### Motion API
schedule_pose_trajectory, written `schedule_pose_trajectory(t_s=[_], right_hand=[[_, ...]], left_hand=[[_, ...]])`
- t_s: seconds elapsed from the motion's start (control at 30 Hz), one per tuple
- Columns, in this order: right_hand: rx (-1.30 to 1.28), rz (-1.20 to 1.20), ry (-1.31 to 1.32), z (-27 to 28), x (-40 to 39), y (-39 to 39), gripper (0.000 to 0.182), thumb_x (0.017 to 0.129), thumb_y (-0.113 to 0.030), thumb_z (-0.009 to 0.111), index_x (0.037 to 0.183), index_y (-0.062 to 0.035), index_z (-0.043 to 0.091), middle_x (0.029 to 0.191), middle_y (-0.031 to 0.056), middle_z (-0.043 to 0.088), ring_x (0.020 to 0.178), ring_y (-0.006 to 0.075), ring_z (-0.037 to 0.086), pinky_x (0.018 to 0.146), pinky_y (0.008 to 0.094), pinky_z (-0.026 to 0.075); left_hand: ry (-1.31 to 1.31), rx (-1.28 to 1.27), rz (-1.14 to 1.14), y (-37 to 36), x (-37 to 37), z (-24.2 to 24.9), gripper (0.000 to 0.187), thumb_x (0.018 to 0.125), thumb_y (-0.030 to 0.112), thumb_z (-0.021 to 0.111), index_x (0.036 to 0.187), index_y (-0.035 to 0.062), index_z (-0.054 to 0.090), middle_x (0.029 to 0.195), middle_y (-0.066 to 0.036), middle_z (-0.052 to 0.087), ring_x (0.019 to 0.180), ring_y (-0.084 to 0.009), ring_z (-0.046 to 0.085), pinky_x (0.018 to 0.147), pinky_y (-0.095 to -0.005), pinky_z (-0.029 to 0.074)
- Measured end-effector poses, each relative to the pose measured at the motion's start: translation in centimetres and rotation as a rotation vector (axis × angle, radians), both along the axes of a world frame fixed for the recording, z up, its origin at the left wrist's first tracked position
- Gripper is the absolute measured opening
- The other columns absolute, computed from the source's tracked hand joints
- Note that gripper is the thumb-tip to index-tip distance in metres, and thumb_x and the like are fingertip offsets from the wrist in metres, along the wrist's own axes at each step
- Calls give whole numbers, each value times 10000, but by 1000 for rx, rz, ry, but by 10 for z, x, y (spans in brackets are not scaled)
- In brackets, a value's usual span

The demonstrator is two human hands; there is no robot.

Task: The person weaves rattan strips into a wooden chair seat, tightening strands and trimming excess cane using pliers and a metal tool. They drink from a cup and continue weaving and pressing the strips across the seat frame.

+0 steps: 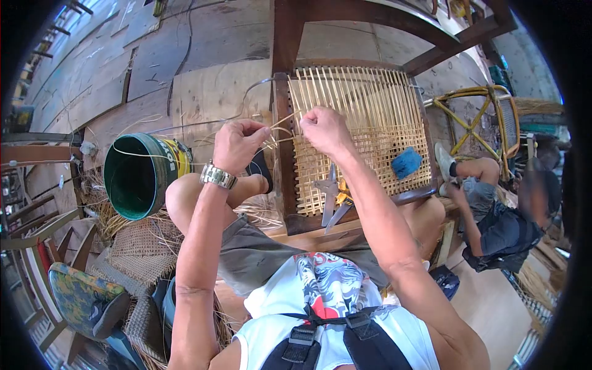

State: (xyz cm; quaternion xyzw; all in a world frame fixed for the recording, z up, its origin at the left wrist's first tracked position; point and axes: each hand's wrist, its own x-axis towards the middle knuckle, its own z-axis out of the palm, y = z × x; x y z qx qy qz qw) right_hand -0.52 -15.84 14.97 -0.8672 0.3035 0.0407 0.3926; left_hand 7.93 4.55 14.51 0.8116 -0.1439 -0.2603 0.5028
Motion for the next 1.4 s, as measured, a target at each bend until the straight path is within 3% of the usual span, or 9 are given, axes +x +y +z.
schedule_pose_trajectory(t_s=[0.4, 0.77, 0.83, 0.93, 1.0, 1.1, 1.27, 1.3, 1.4], right_hand=[[-20, -30, 2, -1, -4, 10, 195, 878, -224, 606, 929, -57, 691, 889, 162, 729, 835, 302, 714, 765, 419, 556], [-73, 12, -129, 4, -4, 9, 199, 912, -190, 588, 961, -29, 694, 857, 151, 732, 703, 256, 703, 648, 384, 564], [496, -187, -30, 18, 2, 8, 166, 934, -135, 577, 965, -11, 684, 804, 120, 714, 605, 177, 666, 540, 309, 536], [814, -378, -108, 20, 5, 11, 138, 946, -92, 582, 990, -2, 677, 752, 88, 682, 557, 115, 626, 478, 242, 497], [807, -408, -150, 10, 9, 12, 115, 945, -99, 615, 999, -18, 676, 737, 77, 665, 540, 107, 609, 461, 235, 486], [807, -438, -237, 4, 14, 11, 115, 943, -120, 647, 985, -16, 675, 735, 70, 662, 501, 100, 577, 436, 227, 467], [440, -464, -405, 8, 17, -9, 75, 968, -122, 620, 998, -53, 627, 903, 88, 671, 802, 133, 648, 634, 281, 549], [617, -534, -552, 12, 12, -28, 29, 984, -90, 566, 995, -85, 593, 966, 96, 657, 893, 168, 633, 741, 336, 561], [951, -762, -762, 18, -4, -107, 89, 964, -22, 536, 1017, -94, 530, 866, 85, 590, 684, 168, 542, 590, 307, 531]], left_hand=[[-279, 220, 35, -11, -11, 30, 217, 776, 251, 674, 783, 40, 725, 705, -146, 700, 665, -304, 694, 647, -384, 540], [-276, 222, -20, -22, -13, 24, 214, 770, 260, 682, 791, 51, 725, 739, -152, 707, 710, -332, 698, 657, -423, 541], [-253, 207, -18, -23, -14, 19, 214, 778, 262, 682, 803, 55, 730, 747, -153, 709, 720, -334, 700, 659, -425, 542], [-220, 190, 23, -24, -18, 8, 208, 811, 256, 690, 841, 56, 739, 769, -157, 714, 737, -338, 701, 673, -426, 544], [-313, 127, 55, -25, -22, -1, 200, 842, 237, 704, 844, 41, 739, 729, -138, 705, 660, -254, 699, 627, -353, 533], [-392, 124, 54, -35, -21, -7, 200, 849, 247, 730, 880, 50, 744, 726, -132, 700, 668, -276, 688, 634, -374, 526], [-515, 206, -33, -52, -13, 12, 243, 846, 318, 750, 902, 82, 759, 926, -154, 702, 829, -308, 667, 764, -399, 517], [-651, 208, 71, -54, -3, 2, 276, 856, 346, 741, 927, 80, 755, 1030, -162, 694, 904, -309, 670, 786, -402, 513], [-876, 127, 209, -51, 52, -31, 323, 876, 385, 712, 987, 82, 735, 996, -191, 698, 919, -347, 675, 822, -448, 522]])
